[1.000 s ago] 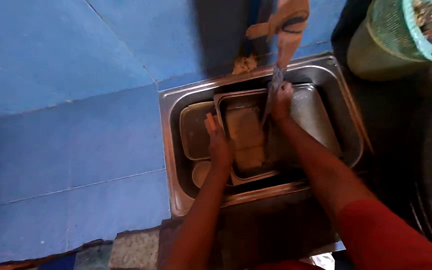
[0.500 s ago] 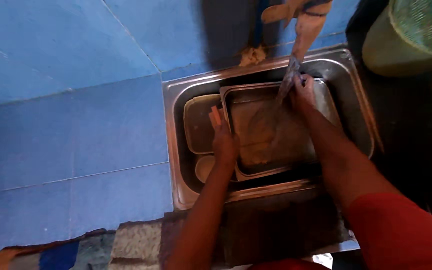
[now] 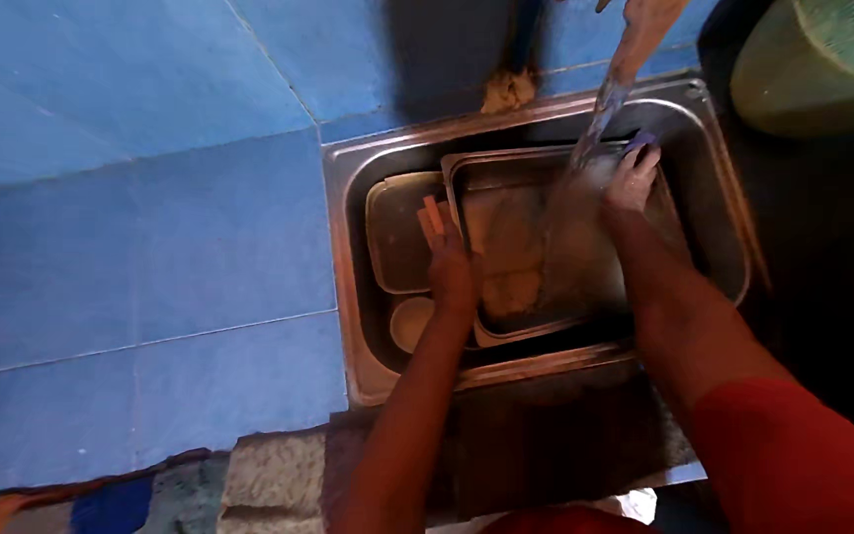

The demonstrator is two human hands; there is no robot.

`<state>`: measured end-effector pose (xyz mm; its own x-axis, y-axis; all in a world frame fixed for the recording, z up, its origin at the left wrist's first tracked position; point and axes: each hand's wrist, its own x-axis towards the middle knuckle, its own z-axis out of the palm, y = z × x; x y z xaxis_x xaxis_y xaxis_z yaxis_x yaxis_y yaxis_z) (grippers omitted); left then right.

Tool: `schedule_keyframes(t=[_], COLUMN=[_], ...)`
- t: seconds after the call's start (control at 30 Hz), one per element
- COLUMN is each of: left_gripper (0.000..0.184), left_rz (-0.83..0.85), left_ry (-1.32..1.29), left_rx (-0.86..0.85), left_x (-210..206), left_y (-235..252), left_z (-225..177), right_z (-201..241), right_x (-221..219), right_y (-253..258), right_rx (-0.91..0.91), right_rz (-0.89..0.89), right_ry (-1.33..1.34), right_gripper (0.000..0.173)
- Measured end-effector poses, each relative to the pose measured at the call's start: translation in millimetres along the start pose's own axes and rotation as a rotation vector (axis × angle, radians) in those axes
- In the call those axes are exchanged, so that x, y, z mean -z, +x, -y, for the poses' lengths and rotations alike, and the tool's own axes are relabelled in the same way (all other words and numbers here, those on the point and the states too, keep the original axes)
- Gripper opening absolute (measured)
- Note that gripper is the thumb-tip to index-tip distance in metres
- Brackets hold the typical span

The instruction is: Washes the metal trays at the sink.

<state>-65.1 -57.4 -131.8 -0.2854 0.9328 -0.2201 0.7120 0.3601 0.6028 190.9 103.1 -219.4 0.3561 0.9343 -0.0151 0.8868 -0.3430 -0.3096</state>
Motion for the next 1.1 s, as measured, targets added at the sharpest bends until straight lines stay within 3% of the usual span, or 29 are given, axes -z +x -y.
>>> schedule_keyframes(t=[0.07,0.13,0.2,0.27,0.43,0.63,0.9,1.1], left_gripper=[0.066,0.069,0.069,0.070,0.072,0.076,0.074,0.078], left_rz=[0.018,0.020,0.015,0.044,0.046,0.142,0.150,0.203], left_ry=[-0.014,-0.038,-0.049,-0.044,-0.052,-0.042,-0.069,-0.053], left_rx=[-0.012,-0.020,-0.030,-0.014,-0.059,-0.079,-0.142,-0.146], left_x=[1,1,1,4,5,10,12,16], left_y=[0,1,2,2,1,3,2,4], left_z=[1,1,2,2,6,10,17,18], right_z=[17,37,56,70,117,167,177,178], right_x=[-3,-4,-1,-6,-16,-36,-27,-12], right_y=[-7,-16,-35,-54,-79,-112,-142,-146], right_rx=[-0.105,-0.142,-0.084,0.023,0.048,0.081,0.137,0.228], right_rz=[-0.022,-0.015,0.155,0.265,-0.067,-0.091,0.002,0.192], right_ry=[0.081,0.174,0.230,0.188,0.281,0.596,0.997,1.030], right_gripper=[0.082,0.078,0.078,0.061,0.068,0.065,0.042,0.040])
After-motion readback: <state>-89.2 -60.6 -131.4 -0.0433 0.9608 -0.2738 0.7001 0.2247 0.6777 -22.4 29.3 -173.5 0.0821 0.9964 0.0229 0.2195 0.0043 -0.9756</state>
